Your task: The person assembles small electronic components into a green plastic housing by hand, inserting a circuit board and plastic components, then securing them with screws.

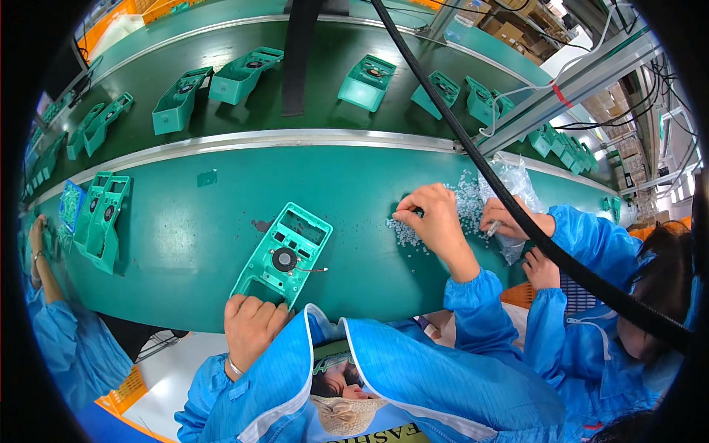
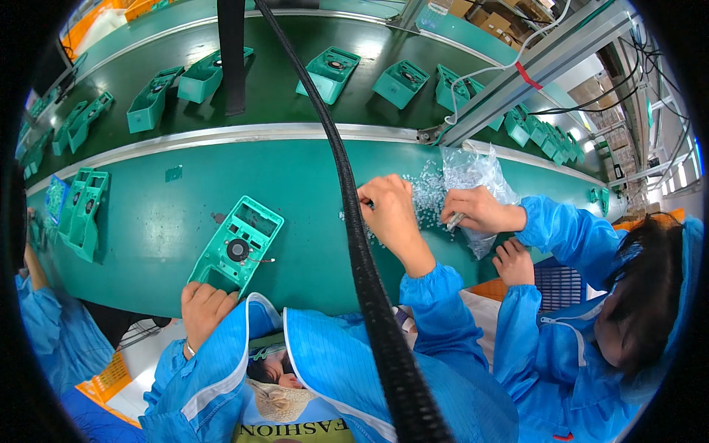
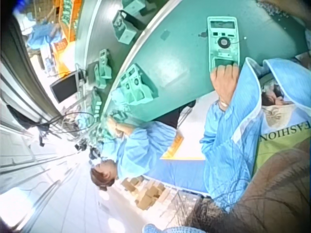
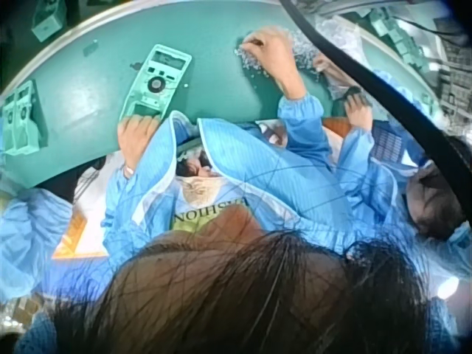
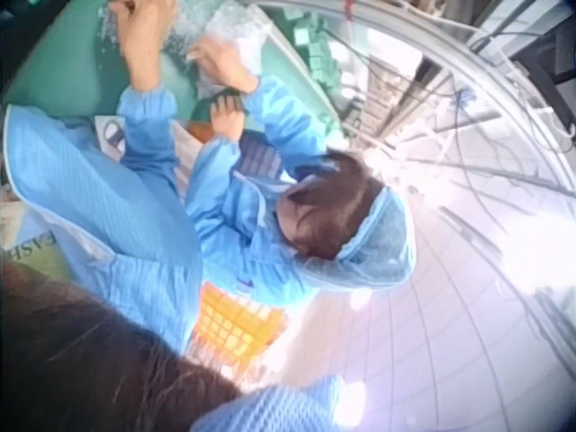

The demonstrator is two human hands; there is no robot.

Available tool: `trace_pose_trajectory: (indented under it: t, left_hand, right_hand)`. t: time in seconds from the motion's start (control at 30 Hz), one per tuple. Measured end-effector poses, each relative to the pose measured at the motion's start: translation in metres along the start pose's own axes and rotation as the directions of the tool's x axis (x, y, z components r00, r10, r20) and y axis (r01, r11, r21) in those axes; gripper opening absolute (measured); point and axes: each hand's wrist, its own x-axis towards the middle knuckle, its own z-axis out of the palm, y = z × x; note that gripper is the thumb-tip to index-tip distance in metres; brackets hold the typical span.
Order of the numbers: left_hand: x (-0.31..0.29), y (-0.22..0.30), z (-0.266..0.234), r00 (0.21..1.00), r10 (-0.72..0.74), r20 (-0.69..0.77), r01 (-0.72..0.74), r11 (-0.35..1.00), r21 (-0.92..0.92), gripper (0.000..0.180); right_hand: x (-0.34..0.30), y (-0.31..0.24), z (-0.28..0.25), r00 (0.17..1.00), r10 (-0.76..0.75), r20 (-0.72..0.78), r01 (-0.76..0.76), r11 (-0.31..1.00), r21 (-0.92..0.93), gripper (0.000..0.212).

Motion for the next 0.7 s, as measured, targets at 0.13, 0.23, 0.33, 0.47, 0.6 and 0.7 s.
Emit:
trace_pose_trajectory:
  t: [0.13, 0.23, 0.33, 0.47, 0.6, 0.7]
  left_hand:
    - [0.002, 0.001, -0.001, 1.000, -0.008, 0.000, 0.008, 1.000, 0.006, 0.021]
    - [0.003, 0.002, -0.001, 1.000, -0.021, 0.006, 0.021, 1.000, 0.005, 0.021]
    - [0.004, 0.003, -0.001, 1.000, -0.030, -0.002, 0.031, 1.000, 0.003, 0.022]
    - [0.004, 0.003, -0.001, 1.000, -0.028, -0.008, 0.028, 1.000, 0.004, 0.022]
    - [0.005, 0.003, -0.002, 0.999, -0.035, 0.000, 0.035, 0.999, -0.005, 0.023]
    - [0.001, 0.003, -0.001, 0.999, -0.035, 0.003, 0.035, 0.999, -0.005, 0.024]
  right_hand:
    - [0.005, 0.010, 0.004, 0.992, 0.129, 0.013, -0.129, 0.985, 0.117, 0.010]
    - [0.007, 0.013, 0.004, 0.987, 0.149, -0.052, -0.142, 0.982, 0.127, 0.008]
    - [0.006, 0.012, -0.005, 0.989, 0.125, -0.080, -0.116, 0.987, 0.108, 0.007]
    - [0.001, 0.012, -0.008, 0.998, 0.041, -0.050, -0.033, 0.987, 0.156, 0.010]
    - [0.002, 0.004, -0.006, 0.993, -0.070, -0.093, 0.075, 0.996, 0.056, 0.011]
    - [0.002, -0.001, -0.004, 0.984, -0.146, -0.100, 0.144, 0.989, -0.027, 0.009]
